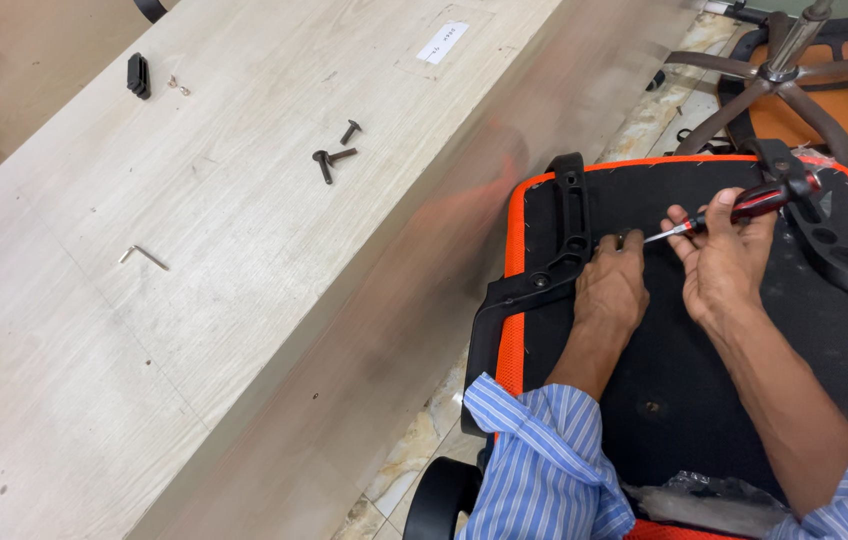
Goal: The person uses a screwdriver to tighten screws into a black plastic bracket attached to an orange and black chair seat. They repeatedly insert and turn screws, occasionally pausing to reposition the tool or adjust the bracket.
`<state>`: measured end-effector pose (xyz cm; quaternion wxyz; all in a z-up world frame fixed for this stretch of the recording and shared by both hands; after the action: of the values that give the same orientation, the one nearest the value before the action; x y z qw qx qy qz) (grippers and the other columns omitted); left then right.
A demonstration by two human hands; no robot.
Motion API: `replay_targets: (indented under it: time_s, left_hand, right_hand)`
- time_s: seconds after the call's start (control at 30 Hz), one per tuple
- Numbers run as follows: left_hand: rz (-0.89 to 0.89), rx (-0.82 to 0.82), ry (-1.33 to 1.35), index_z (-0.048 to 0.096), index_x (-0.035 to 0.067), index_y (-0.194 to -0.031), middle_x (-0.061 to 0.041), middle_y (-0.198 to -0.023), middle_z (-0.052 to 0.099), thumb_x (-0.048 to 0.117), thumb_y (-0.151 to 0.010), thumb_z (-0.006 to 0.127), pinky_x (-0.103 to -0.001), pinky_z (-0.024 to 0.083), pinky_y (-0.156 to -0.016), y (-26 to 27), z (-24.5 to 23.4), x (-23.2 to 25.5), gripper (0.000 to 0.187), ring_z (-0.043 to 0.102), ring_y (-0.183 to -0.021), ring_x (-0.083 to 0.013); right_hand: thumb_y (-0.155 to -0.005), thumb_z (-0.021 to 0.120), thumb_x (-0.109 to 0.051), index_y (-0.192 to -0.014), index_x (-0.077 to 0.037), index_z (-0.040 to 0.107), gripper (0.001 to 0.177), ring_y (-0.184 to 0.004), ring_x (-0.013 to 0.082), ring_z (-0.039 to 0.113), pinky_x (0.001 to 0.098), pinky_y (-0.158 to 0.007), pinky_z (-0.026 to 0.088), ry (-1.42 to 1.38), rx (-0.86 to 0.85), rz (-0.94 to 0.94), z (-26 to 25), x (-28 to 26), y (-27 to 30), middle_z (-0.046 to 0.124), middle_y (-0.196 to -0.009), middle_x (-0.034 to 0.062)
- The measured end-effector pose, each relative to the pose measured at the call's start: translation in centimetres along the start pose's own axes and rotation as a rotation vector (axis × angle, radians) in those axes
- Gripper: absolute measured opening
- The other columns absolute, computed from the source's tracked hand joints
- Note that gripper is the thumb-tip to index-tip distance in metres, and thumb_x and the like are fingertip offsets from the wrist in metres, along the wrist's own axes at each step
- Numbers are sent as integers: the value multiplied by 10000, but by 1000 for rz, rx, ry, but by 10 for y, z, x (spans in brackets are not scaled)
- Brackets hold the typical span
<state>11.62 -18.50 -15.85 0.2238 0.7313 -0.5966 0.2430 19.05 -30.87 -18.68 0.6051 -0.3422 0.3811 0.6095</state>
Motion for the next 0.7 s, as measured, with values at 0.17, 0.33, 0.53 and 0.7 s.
replay_targets:
  time_s: [0.17, 0.33, 0.53, 0.7]
  left_hand:
    - [-16, 3, -27, 590, 47, -1333, -215, -1331, 601, -15, -865, 697, -427, 573, -960, 1, 2, -1, 484, 643, -1212, -369]
    - [1, 48, -45, 617, 28, -1284, -215, -1331, 606, -13, -841, 722, -430, 561, -976, 1, 6, 1, 457, 619, -1248, -364]
    - [10, 47, -19, 583, 55, -1340, -214, -1451, 521, -16, -803, 757, -460, 496, -1043, 2, 10, 4, 569, 452, -1400, -434]
    - [42, 22, 19, 519, 95, -1425, -221, -1500, 463, -23, -771, 772, -475, 367, -1176, 4, 13, 4, 711, 363, -1456, -444]
  right_hand:
    - [-1134, 603, -162, -1272, -169, 371, 270, -1072, 250, 703, 497, -1008, 578, -10, -11, 7, -5, 7, -2, 511, -1247, 67]
    - [-1106, 618, -129, -1295, -177, 356, 327, -1073, 255, 701, 496, -1003, 576, -35, 36, 34, -13, 14, -4, 513, -1271, 86]
    - [-1096, 624, -107, -1328, -169, 347, 366, -1068, 260, 702, 499, -991, 580, -23, 39, 45, -14, 17, -3, 509, -1275, 97]
    - [-1083, 626, -99, -1356, -167, 332, 406, -1047, 256, 695, 498, -983, 580, -17, 62, 79, -14, 23, -2, 510, -1261, 119]
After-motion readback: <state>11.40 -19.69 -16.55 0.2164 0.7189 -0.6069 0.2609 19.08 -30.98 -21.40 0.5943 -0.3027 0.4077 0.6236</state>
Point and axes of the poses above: each hand's wrist, its own y-axis away from the middle knuckle, its own z-axis out of the palm, x = y × z, the point moved 5 cm from there along -y, towards the middle knuckle
